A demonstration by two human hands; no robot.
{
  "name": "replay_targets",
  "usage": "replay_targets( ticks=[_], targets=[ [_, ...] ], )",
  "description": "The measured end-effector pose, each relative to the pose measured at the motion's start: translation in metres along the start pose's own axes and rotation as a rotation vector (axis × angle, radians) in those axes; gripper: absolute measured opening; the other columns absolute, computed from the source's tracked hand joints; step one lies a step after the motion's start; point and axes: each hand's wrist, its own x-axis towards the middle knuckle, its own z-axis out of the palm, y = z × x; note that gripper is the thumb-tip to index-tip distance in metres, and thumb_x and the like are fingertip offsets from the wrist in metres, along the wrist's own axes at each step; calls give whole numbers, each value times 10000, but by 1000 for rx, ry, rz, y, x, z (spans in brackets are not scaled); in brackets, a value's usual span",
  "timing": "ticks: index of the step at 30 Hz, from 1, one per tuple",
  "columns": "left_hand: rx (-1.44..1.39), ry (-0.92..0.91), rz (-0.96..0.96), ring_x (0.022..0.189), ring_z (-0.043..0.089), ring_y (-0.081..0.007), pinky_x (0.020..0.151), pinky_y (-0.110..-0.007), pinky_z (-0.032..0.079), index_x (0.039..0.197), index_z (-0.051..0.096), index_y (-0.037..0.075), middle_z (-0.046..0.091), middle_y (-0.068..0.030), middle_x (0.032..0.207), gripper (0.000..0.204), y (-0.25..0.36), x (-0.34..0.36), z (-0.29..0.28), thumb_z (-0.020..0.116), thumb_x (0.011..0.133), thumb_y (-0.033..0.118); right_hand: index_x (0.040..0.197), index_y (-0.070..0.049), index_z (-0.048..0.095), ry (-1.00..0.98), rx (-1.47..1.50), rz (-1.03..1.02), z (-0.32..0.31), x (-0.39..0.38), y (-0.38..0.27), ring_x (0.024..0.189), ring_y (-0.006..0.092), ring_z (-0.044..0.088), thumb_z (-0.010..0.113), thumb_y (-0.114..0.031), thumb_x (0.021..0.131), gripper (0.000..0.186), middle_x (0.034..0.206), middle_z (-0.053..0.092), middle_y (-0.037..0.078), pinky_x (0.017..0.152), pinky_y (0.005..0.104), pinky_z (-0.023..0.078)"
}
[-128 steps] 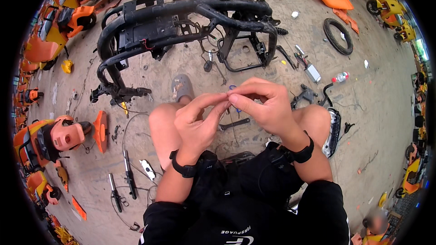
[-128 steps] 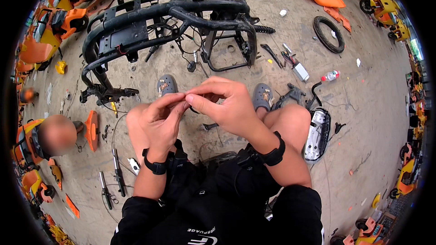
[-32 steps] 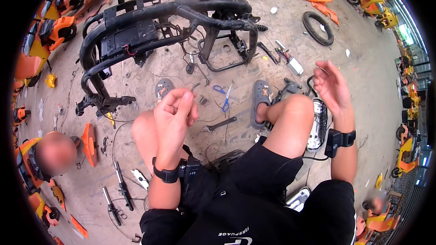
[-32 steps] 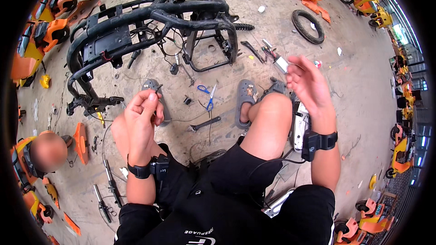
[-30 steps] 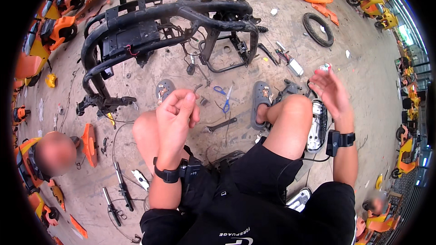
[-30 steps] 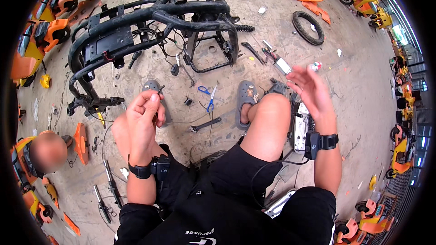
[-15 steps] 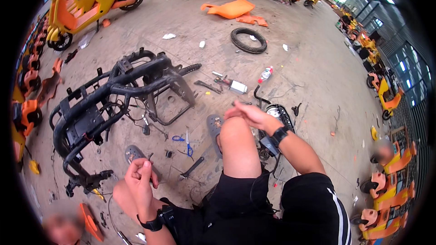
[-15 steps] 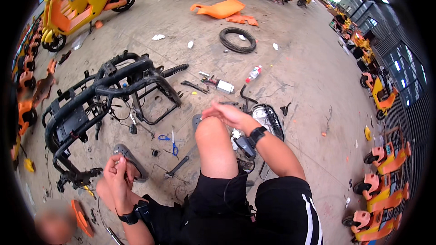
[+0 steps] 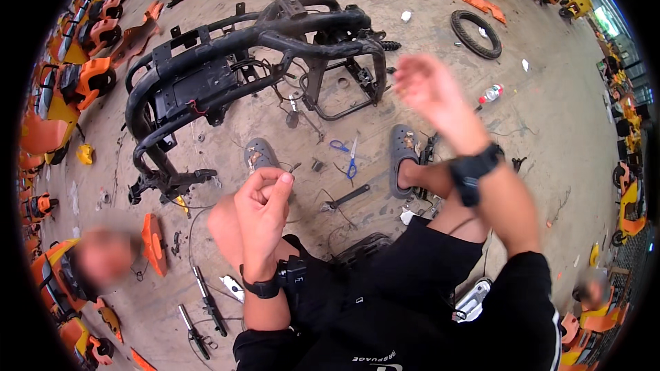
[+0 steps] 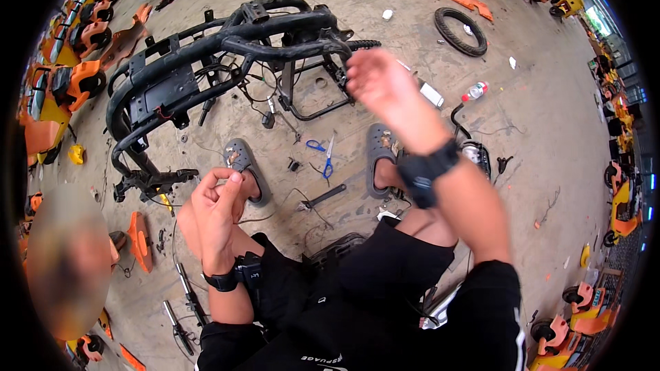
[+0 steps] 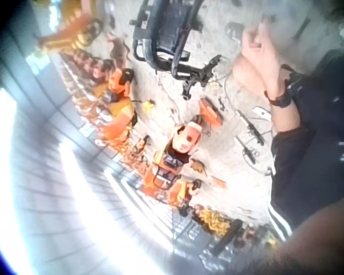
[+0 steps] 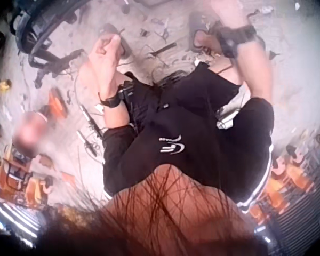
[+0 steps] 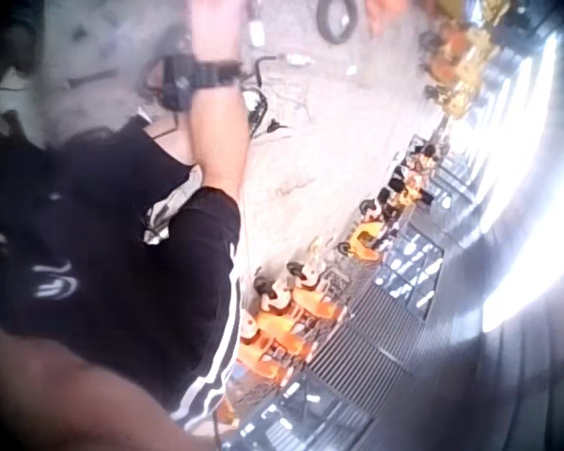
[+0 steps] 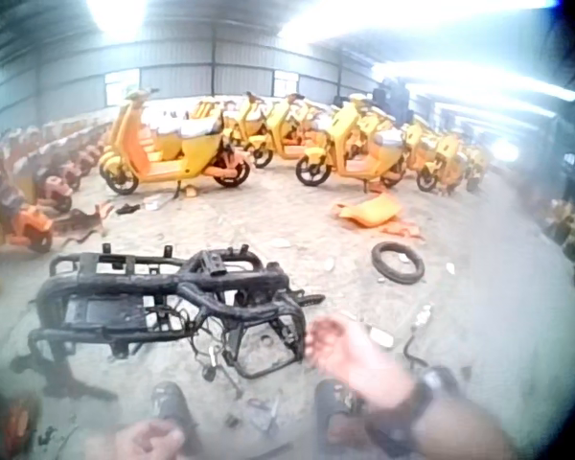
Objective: The person uses shears to cut and strip electrical wires while working on a scooter frame, then twists the exposed wire ends together by hand and applies tape.
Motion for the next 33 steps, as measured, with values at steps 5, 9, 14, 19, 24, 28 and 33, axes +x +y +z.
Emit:
replay_targets(
  ticks=[5, 9, 14, 19, 24, 28, 33],
  targets=[
    [1, 86, -36, 413, 417, -42, 392, -191, 267, 924, 579, -12, 503, 38, 544, 135, 11, 0, 0, 614, 930, 118, 853, -36, 599, 341, -61, 299, -149, 119, 240, 637, 224, 597, 449, -185, 931, 226, 716, 620, 77, 575, 335, 502],
    [-38, 133, -71, 422, 444, -48, 411, -185, 312, 965, 573, -13, 564, 4, 602, 124, 16, 2, -5, 608, 930, 101, 832, 19, 612, 703, -775, 395, -218, 97, 326, 530, 240, 625, 506, -55, 864, 133, 703, 655, 143, 405, 343, 445],
    [-181, 168, -49, 475, 493, -66, 446, -195, 379, 1020, 543, -31, 612, -57, 688, 130, 11, -3, -16, 581, 931, 57, 903, -92, 735, 896, -1543, 430, -211, 94, 358, 888, 350, 671, 671, -388, 757, 336, 914, 700, 156, 755, 435, 535],
    [-312, 173, 58, 383, 349, -79, 387, -226, 271, 1034, 527, -50, 490, -50, 560, 177, 3, 9, -6, 483, 979, 112, 884, -106, 730, 850, -1645, 421, -210, 95, 352, 896, 350, 663, 697, -391, 763, 312, 926, 695, 155, 780, 439, 525],
    [-428, 228, -25, 439, 283, -83, 430, -245, 242, 1056, 523, -46, 377, -3, 595, 197, 7, 9, 5, 458, 992, 128, 866, -89, 692, 552, -1684, 12, -195, 62, 326, 795, 364, 651, 684, -320, 796, 241, 828, 677, 157, 693, 464, 509],
    [-349, 166, -37, 532, 367, -49, 512, -227, 312, 997, 576, 16, 446, 48, 665, 99, -4, 18, -5, 567, 951, 103, 846, -55, 652, 200, -1526, -551, -155, 35, 289, 688, 328, 642, 679, -212, 820, 161, 768, 659, 134, 603, 421, 496],
    [-187, 252, 39, 479, 409, -44, 429, -206, 283, 981, 592, 1, 529, 16, 719, 107, -49, 35, -10, 609, 922, 89, 790, -46, 626, -10, -1411, -856, -54, 17, 218, 633, 291, 611, 718, -155, 771, 144, 716, 625, 101, 550, 382, 465]
  ],
)
